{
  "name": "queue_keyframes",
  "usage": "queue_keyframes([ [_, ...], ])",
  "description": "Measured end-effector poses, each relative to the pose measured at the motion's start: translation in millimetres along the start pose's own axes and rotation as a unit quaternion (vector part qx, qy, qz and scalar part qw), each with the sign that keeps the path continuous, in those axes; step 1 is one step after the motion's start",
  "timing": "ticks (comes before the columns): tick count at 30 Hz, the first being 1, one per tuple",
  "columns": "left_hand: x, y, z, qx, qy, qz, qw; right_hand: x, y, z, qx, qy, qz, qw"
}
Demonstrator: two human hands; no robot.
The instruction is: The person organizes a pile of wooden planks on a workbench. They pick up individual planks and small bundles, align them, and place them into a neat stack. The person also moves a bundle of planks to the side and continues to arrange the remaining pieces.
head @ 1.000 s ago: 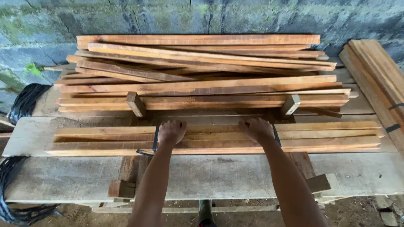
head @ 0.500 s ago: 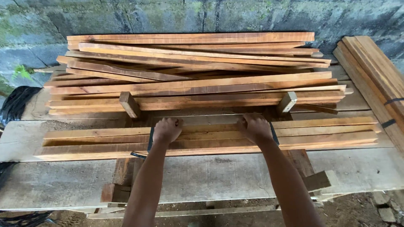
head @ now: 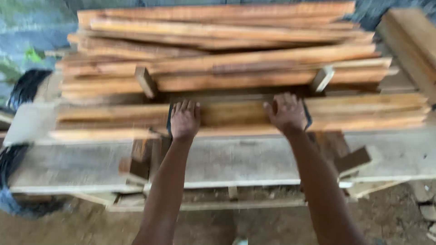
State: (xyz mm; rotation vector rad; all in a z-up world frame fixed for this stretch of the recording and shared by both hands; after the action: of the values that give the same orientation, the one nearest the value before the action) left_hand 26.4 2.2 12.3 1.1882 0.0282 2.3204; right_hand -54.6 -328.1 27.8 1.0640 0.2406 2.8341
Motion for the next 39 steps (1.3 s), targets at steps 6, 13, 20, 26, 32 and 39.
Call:
queue_keyframes([
  [6,30,27,-36,-0.082,-0.059,-0.042,0.994,66,-28,-22,0.006,-0.037,0.060,0.997],
  [13,-29,-4,-41,-0.084,-0.248,0.018,0.965,-1,-11,-35,-0.001,-0.266,0.049,0.963],
  [20,-34,-3,-48,-0.058,-0.320,0.044,0.945,-26,-3,-52,0.012,-0.337,0.027,0.941],
  [26,-29,-6,-41,-0.024,-0.369,0.044,0.928,-46,5,-46,-0.024,-0.404,0.091,0.910],
  [32,-27,-2,-31,-0.025,-0.374,0.043,0.926,-39,7,-36,-0.043,-0.429,0.083,0.898],
  [39,-34,-5,-34,-0.030,-0.381,0.034,0.924,-37,5,-39,-0.042,-0.429,0.091,0.898],
])
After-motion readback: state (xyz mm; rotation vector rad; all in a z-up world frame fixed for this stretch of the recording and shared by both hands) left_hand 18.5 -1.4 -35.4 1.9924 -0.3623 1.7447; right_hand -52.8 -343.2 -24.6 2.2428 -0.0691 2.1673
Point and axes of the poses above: each hand's wrist, its own z-axis towards the middle knuckle, its own x-axis out of the back of the hand, y = z × x, the point moved 9 cm from there along z, towards the middle knuckle, and after that the axes turned 2 degrees about -z, right-handed, at the moved point
